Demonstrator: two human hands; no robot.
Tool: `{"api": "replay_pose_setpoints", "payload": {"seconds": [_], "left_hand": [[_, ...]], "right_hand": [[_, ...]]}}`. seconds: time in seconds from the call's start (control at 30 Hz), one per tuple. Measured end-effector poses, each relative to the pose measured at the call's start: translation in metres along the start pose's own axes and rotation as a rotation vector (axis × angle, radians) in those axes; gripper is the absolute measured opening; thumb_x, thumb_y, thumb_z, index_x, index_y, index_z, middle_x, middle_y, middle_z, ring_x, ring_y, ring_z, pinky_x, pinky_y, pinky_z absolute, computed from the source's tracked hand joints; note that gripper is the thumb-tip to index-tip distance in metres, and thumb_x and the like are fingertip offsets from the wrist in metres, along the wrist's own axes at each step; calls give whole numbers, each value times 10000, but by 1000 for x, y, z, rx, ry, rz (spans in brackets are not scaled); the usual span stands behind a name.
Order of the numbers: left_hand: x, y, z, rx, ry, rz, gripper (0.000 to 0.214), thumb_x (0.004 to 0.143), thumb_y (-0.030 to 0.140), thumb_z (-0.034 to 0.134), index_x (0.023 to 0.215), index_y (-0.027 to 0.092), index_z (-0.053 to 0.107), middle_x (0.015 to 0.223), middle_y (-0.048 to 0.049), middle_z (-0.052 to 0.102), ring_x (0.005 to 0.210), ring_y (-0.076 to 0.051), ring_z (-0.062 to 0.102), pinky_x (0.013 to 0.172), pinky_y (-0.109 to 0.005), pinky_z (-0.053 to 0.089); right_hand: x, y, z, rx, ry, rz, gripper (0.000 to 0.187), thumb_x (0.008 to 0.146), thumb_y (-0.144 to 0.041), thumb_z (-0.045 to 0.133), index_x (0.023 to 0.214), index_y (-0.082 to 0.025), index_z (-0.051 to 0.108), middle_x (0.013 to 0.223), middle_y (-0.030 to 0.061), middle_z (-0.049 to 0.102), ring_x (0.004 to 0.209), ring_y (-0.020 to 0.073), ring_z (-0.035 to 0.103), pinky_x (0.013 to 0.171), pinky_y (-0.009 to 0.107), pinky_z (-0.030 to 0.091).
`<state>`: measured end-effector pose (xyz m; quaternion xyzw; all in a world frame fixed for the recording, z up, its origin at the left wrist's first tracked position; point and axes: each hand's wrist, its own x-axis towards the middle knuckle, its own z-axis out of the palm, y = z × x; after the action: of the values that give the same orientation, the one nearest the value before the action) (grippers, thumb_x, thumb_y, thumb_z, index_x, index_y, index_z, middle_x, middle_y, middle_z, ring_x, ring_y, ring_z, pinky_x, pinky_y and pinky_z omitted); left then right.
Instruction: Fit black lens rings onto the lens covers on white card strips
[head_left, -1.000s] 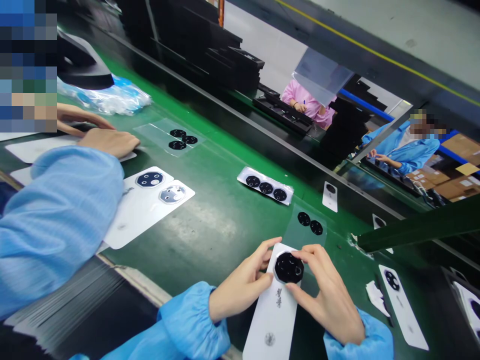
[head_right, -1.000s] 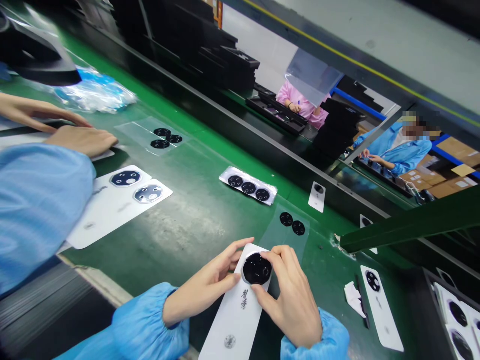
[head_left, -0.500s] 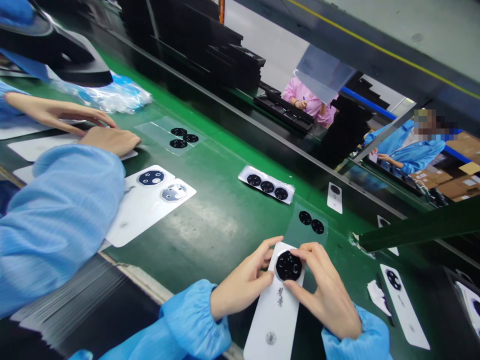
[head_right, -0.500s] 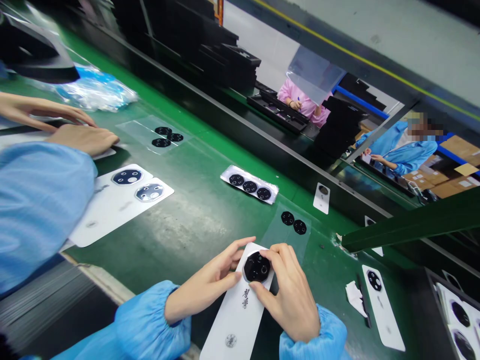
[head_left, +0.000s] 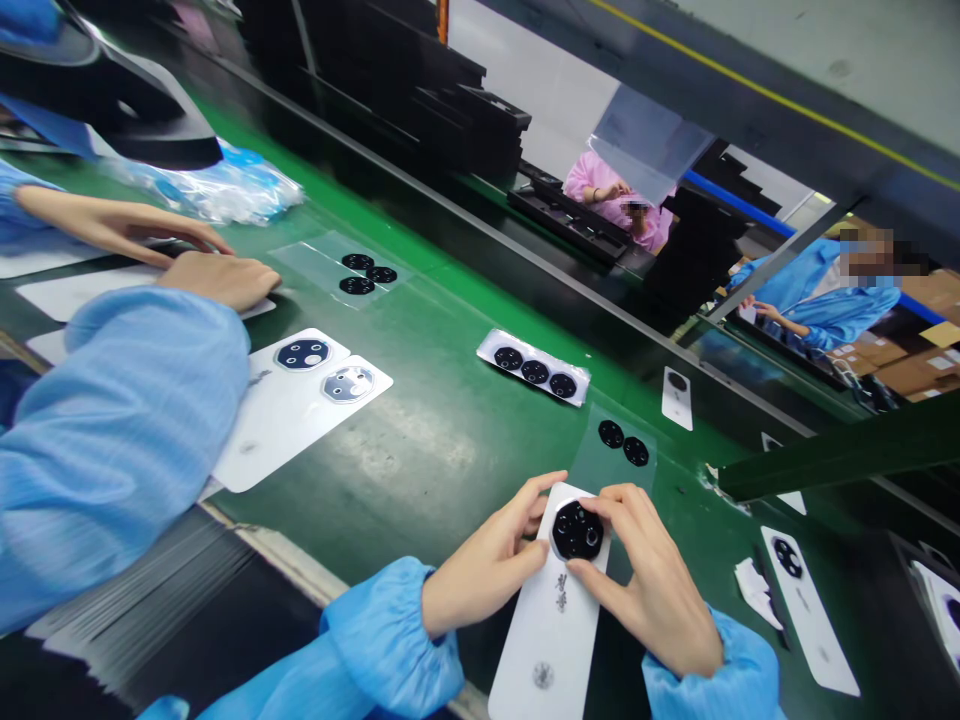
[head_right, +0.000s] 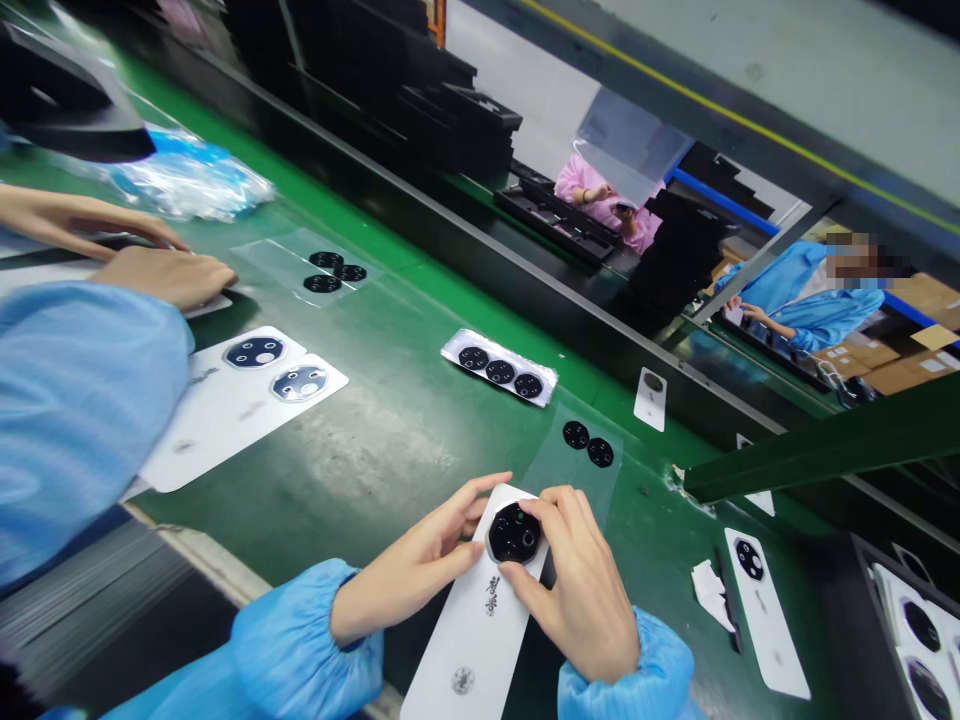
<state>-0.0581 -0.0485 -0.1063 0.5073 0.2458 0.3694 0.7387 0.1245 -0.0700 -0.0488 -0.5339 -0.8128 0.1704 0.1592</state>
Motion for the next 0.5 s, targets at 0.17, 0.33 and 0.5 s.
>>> {"api": "replay_pose_setpoints", "payload": {"seconds": [0.17, 0.33, 0.5], "left_hand": [[1, 1, 0, 1, -4, 3, 545, 868, 230, 493, 1359, 236, 259, 1240, -107, 526, 1047, -235, 556, 866, -377, 435], [0, 2, 1, -3, 0, -1, 533, 870, 236, 486, 1354, 237, 264, 1241, -101, 526, 1047, -225, 556, 871, -373, 430], [0, 2, 2, 1, 8, -4, 535, 871, 251, 490, 1357, 242, 267, 1232, -96, 532, 1034, -222, 560, 841, -354, 442]], "right_hand": [[0, -1, 0, -13, 16, -8, 354, 800, -159, 576, 1113, -225, 425, 1015, 56, 473, 918, 208, 495, 753, 359, 488], [-1, -2, 0, -23, 22, -5, 344, 802, -168, 573, 1113, -222, 437, 997, 55, 484, 908, 206, 505, 744, 356, 500], [-1, -2, 0, -27, 31, -4, 352, 804, -178, 577, 1130, -221, 450, 996, 58, 496, 909, 207, 513, 747, 357, 507]]}}
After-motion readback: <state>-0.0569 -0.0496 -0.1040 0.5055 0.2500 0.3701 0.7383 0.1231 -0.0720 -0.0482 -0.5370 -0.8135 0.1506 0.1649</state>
